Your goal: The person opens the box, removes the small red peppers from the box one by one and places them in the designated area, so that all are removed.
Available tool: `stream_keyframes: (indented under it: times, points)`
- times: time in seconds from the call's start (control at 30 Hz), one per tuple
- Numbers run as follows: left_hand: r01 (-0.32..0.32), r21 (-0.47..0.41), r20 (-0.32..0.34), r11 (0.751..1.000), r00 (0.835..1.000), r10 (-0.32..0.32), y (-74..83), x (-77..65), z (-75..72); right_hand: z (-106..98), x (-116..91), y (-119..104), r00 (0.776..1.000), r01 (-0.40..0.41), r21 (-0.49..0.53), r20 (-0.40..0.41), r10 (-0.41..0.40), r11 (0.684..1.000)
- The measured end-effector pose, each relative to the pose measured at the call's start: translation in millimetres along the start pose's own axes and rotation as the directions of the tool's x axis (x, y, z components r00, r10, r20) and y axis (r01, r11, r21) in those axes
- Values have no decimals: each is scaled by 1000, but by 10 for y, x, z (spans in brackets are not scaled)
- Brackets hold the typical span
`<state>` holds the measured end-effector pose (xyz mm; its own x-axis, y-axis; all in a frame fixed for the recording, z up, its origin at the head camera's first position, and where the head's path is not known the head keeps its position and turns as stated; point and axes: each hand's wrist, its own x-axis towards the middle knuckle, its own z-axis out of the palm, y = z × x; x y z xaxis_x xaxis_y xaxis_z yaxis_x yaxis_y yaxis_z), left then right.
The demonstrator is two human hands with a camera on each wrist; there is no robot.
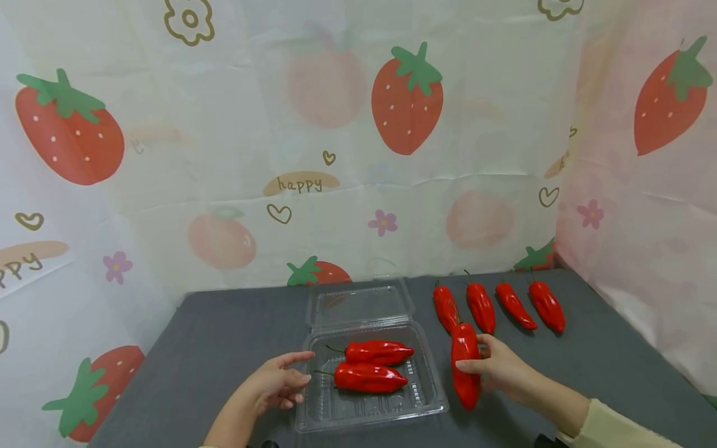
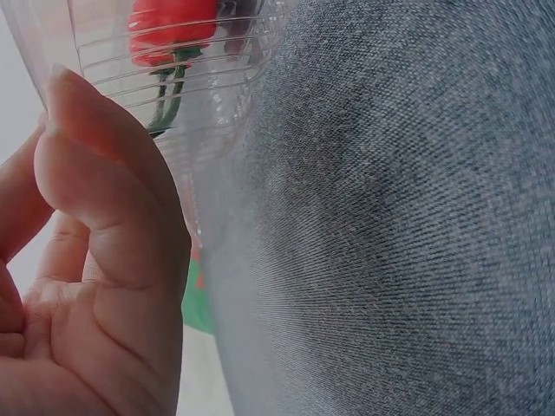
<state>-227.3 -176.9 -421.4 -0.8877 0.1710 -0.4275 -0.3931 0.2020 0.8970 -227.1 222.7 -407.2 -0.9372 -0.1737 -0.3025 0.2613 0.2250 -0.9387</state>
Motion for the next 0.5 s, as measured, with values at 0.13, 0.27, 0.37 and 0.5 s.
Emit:
stream_keyframes:
  times: [0.13,0.27,0.37,0.5]
  points:
    - [9,8,-16,1000,1000,-9,8,3,9,-44,14,112,1000,-18,-60,16,19,998]
    - [-1,10,-16,1000,1000,1,1,6,10,-80,39,187,998,-54,-157,8,56,986]
    - [-13,7,-12,1000,1000,13,-9,7,10,-92,53,211,995,-96,-231,-8,97,968]
    - [-22,4,-11,1000,1000,22,-21,10,11,-104,68,222,991,-133,-295,-8,136,946]
